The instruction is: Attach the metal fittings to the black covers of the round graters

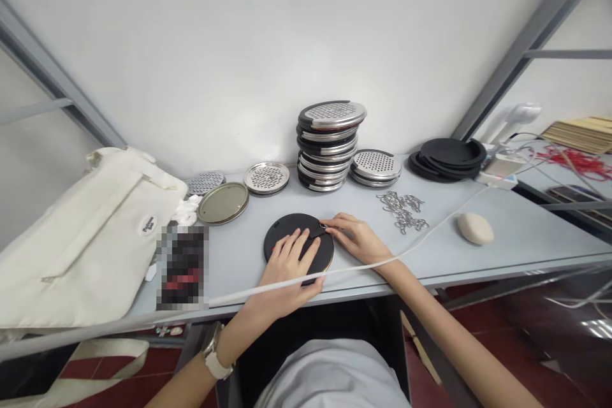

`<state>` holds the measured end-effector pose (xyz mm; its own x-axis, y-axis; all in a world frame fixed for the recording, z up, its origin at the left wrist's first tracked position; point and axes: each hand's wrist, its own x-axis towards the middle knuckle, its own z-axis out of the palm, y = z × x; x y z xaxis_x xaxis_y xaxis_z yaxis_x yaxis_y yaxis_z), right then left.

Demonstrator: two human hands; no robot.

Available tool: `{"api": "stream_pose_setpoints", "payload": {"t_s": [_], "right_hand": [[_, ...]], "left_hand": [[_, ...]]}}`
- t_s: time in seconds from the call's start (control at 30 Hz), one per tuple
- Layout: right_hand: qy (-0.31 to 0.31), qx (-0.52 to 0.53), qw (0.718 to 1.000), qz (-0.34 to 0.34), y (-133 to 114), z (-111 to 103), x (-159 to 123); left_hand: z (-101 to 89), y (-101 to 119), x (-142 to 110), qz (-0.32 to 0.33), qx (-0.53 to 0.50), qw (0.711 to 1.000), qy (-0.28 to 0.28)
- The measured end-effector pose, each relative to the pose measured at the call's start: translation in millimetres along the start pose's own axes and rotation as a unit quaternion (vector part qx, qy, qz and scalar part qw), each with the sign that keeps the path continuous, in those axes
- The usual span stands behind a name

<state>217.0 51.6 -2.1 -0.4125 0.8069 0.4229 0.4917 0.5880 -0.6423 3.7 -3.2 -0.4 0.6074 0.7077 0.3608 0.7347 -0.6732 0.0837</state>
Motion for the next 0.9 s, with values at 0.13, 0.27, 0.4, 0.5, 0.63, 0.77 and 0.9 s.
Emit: {"api": "stream_pose_setpoints", "payload": {"t_s": [0.13, 0.27, 0.4, 0.5, 0.63, 0.77, 0.9], "right_hand": [[0.008, -0.009, 1.000, -0.006, -0.6, 0.2, -1.0], [0.005, -0.023, 1.000, -0.012, -2.5, 0.1, -1.4], [-0.001, -0.029, 0.999, -0.017, -4.3, -0.2, -0.7], [-0.004, -0.030, 0.999, -0.016, -4.4, -0.6, 0.0], [-0.010, -0.029, 0.999, -0.010, -3.2, -0.6, 0.4], [-0.014, -0.031, 0.999, -0.007, -3.3, -0.7, 0.7], [-0.010, -0.034, 0.999, -0.006, -5.1, -1.3, 1.2]], "left_hand": [[-0.8, 0.2, 0.2, 0.006, 0.000, 1.000, 0.007], [-1.3, 0.5, 0.6, 0.004, -0.001, 1.000, 0.008], [0.3, 0.0, 0.2, 0.005, 0.000, 1.000, 0.015], [1.4, -0.6, -0.3, 0.007, 0.000, 1.000, 0.014], [1.4, -0.7, -0.5, 0.005, 0.003, 1.000, 0.005], [0.7, -0.6, -0.3, 0.004, 0.003, 1.000, -0.002], [0.9, -0.8, -0.4, 0.004, 0.000, 1.000, 0.010]]}}
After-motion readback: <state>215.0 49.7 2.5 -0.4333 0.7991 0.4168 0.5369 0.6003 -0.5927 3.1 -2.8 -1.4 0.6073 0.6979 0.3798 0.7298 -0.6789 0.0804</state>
